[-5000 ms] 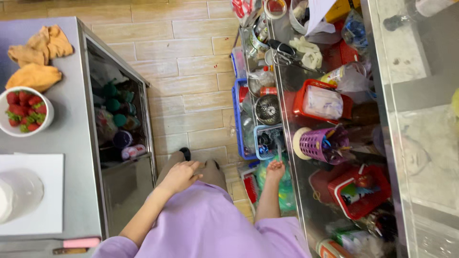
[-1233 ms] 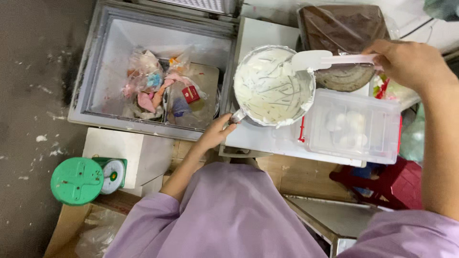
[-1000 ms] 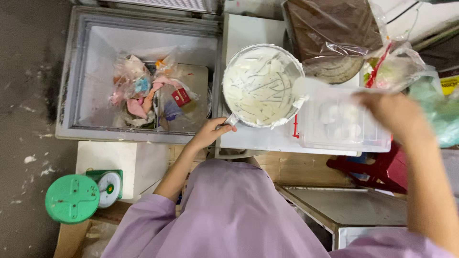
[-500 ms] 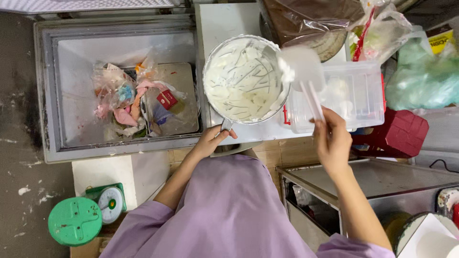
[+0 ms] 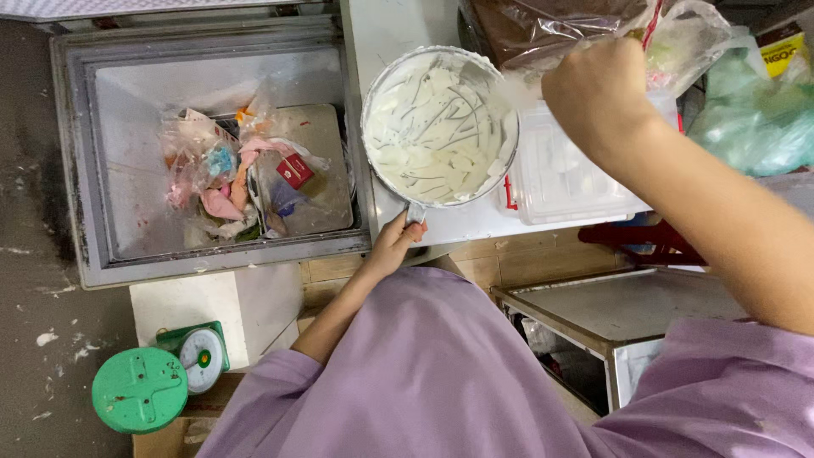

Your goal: The person retrieves a bowl of cream from a freezer, cleans a long offset spatula with a cloth, prepares a piping bag, and places a cake base on a turntable.

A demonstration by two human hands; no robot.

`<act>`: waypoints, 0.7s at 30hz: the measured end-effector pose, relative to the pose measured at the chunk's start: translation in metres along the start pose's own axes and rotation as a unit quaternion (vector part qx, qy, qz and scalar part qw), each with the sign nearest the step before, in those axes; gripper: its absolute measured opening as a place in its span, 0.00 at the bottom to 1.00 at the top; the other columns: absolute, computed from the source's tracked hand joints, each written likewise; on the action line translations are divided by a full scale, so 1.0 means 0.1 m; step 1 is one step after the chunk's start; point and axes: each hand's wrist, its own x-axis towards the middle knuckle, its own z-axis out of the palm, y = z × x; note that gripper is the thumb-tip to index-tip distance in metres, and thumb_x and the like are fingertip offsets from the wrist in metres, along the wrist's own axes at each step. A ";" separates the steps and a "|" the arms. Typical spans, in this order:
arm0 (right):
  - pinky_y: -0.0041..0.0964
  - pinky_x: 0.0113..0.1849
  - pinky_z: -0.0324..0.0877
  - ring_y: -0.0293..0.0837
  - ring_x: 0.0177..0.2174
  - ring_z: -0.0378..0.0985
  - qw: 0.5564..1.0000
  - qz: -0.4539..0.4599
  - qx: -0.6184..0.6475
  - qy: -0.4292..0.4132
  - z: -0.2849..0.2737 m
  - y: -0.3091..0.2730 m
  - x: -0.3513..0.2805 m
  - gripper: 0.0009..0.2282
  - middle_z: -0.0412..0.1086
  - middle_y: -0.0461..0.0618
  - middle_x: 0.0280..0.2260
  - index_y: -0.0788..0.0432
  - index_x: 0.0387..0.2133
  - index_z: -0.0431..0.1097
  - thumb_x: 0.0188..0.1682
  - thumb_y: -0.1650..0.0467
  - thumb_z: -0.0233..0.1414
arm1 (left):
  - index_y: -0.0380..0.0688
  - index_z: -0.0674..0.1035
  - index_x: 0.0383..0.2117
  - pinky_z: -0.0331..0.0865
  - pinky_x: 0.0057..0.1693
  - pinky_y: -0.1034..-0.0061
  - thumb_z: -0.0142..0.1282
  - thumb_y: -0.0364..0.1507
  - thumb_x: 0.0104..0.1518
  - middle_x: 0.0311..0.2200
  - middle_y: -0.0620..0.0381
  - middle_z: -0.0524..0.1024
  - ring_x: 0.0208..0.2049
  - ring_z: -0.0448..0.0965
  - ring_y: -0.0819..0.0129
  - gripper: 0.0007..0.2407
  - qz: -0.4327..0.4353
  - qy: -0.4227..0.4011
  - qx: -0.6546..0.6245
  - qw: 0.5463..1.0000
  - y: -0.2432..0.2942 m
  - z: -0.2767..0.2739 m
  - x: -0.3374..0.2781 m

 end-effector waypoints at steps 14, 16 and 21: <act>0.27 0.25 0.59 0.31 0.24 0.62 0.642 0.088 0.757 0.087 0.22 -0.32 -1.30 0.10 0.63 0.41 0.24 0.61 0.47 0.70 0.60 0.68 0.47 | 0.37 0.73 0.39 0.68 0.42 0.78 0.44 0.33 0.71 0.28 0.61 0.72 0.31 0.69 0.75 0.11 0.021 0.041 0.037 0.998 -0.02 0.25 -0.01; 0.26 0.29 0.62 0.30 0.27 0.64 0.601 0.146 0.739 0.267 0.47 -0.50 -1.51 0.08 0.66 0.40 0.29 0.62 0.49 0.66 0.64 0.68 0.48 | 0.37 0.73 0.39 0.68 0.42 0.79 0.44 0.33 0.71 0.28 0.61 0.72 0.30 0.69 0.75 0.11 0.013 0.040 0.031 0.999 0.01 0.26 0.00; 0.46 0.41 0.76 0.58 0.35 0.80 0.794 0.110 0.481 0.355 1.19 -1.24 -1.11 0.05 0.75 0.63 0.42 0.61 0.47 0.69 0.63 0.72 0.48 | 0.37 0.73 0.39 0.68 0.42 0.78 0.44 0.34 0.71 0.29 0.61 0.72 0.31 0.70 0.75 0.11 0.022 0.054 0.031 0.998 0.00 0.28 0.00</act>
